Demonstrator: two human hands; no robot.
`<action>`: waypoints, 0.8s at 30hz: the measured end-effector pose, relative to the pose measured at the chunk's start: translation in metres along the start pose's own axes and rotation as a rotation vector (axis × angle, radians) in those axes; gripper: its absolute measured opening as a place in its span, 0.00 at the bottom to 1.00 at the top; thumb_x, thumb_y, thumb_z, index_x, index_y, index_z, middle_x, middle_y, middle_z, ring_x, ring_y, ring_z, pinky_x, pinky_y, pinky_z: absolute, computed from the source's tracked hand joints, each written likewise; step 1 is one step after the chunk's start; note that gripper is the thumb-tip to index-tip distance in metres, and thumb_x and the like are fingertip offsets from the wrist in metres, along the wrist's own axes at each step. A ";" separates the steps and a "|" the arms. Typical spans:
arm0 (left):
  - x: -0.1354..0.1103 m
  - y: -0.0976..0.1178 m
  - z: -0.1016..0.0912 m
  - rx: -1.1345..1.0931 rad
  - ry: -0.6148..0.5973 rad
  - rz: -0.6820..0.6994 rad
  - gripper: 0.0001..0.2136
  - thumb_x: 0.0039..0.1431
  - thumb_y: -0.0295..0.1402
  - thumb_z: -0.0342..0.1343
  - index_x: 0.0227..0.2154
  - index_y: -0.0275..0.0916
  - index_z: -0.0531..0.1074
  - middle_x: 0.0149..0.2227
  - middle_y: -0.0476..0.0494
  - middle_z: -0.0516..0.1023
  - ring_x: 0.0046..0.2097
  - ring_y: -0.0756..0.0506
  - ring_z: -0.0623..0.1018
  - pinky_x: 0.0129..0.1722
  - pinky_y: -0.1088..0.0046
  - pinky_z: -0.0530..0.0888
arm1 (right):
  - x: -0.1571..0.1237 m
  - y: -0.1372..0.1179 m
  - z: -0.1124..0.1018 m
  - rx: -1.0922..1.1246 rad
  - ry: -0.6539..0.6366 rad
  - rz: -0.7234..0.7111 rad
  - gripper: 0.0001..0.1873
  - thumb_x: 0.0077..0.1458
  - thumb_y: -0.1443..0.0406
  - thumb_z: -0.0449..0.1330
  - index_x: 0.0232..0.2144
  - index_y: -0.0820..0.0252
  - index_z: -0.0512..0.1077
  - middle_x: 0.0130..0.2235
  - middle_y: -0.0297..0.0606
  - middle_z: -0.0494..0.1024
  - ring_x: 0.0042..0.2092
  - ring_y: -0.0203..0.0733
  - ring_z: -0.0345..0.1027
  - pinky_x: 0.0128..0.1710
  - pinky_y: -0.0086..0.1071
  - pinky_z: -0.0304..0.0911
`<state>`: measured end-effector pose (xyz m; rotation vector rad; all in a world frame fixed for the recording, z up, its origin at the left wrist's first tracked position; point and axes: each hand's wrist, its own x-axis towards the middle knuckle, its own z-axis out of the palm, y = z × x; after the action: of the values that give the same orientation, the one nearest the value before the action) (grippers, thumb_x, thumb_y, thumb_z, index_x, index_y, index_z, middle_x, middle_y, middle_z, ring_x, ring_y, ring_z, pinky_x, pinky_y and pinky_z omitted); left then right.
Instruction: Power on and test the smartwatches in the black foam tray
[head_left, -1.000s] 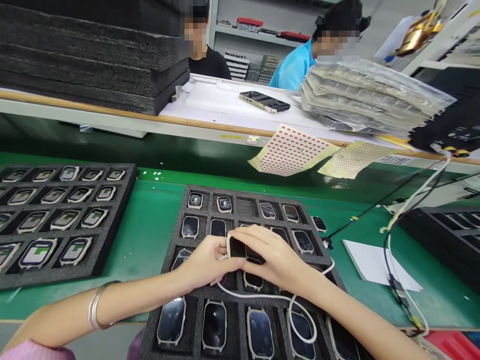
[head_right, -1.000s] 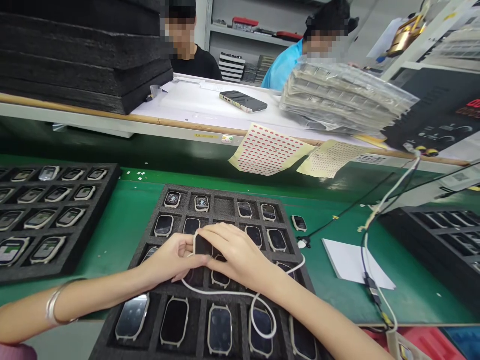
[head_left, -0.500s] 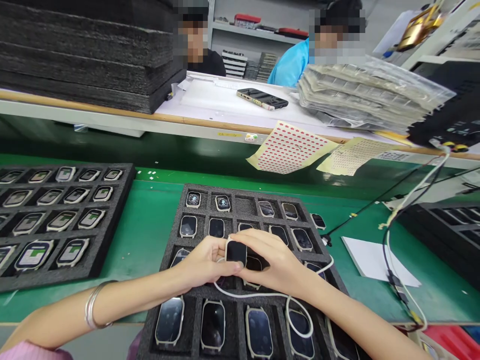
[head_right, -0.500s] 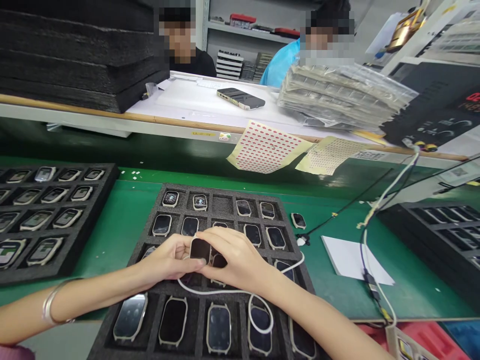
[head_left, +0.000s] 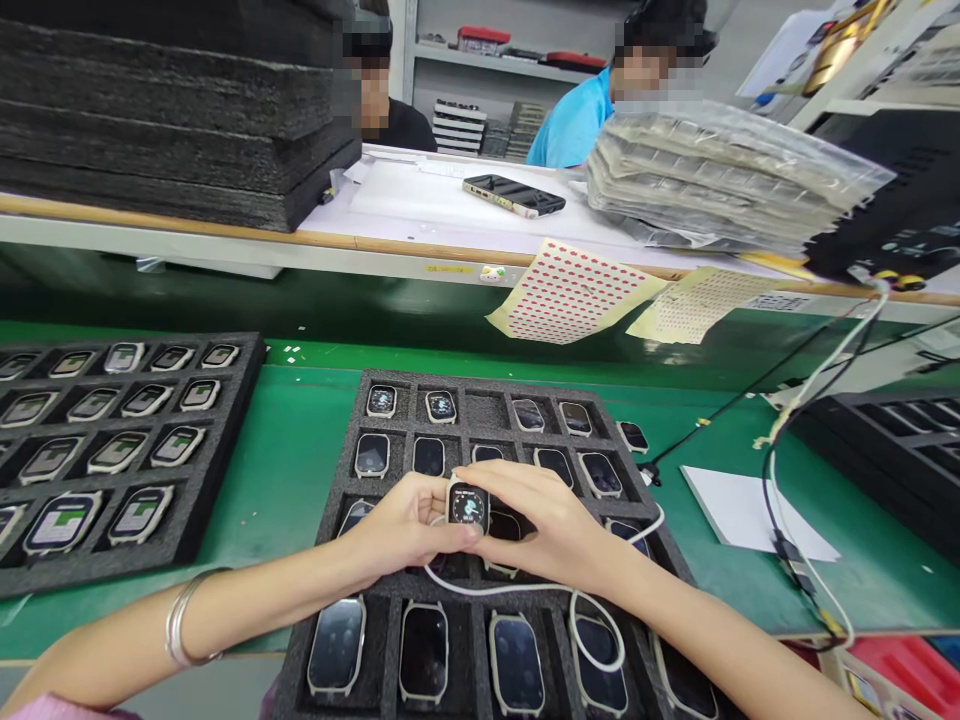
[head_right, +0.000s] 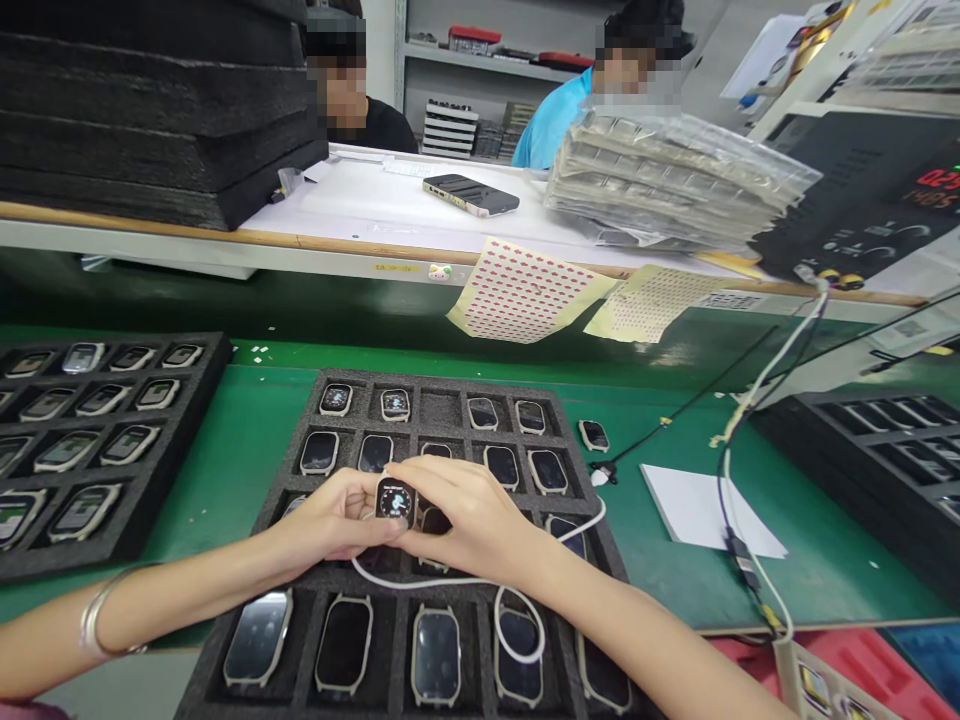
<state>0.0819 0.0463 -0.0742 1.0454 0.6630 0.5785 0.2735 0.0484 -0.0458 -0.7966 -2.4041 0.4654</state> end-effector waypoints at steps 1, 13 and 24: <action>0.000 0.000 0.000 0.006 0.000 0.000 0.17 0.48 0.43 0.64 0.22 0.36 0.65 0.16 0.60 0.54 0.17 0.58 0.50 0.15 0.78 0.47 | 0.000 0.000 0.000 0.002 0.001 0.004 0.22 0.55 0.63 0.62 0.52 0.58 0.65 0.44 0.40 0.77 0.43 0.43 0.73 0.42 0.33 0.69; 0.000 -0.001 0.001 -0.019 -0.006 -0.006 0.17 0.49 0.42 0.64 0.24 0.35 0.65 0.17 0.59 0.53 0.18 0.57 0.49 0.16 0.78 0.46 | -0.001 -0.003 -0.004 0.012 -0.038 0.037 0.21 0.55 0.62 0.63 0.50 0.60 0.65 0.43 0.41 0.76 0.42 0.44 0.71 0.42 0.37 0.67; 0.000 0.005 0.006 -0.029 0.018 -0.048 0.17 0.46 0.42 0.65 0.22 0.36 0.65 0.16 0.60 0.55 0.17 0.58 0.48 0.16 0.78 0.46 | -0.004 -0.001 -0.001 0.007 -0.016 0.012 0.22 0.56 0.61 0.62 0.51 0.61 0.65 0.42 0.44 0.76 0.42 0.47 0.69 0.41 0.40 0.68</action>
<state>0.0855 0.0451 -0.0680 0.9956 0.6924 0.5550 0.2769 0.0454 -0.0461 -0.8083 -2.4121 0.4858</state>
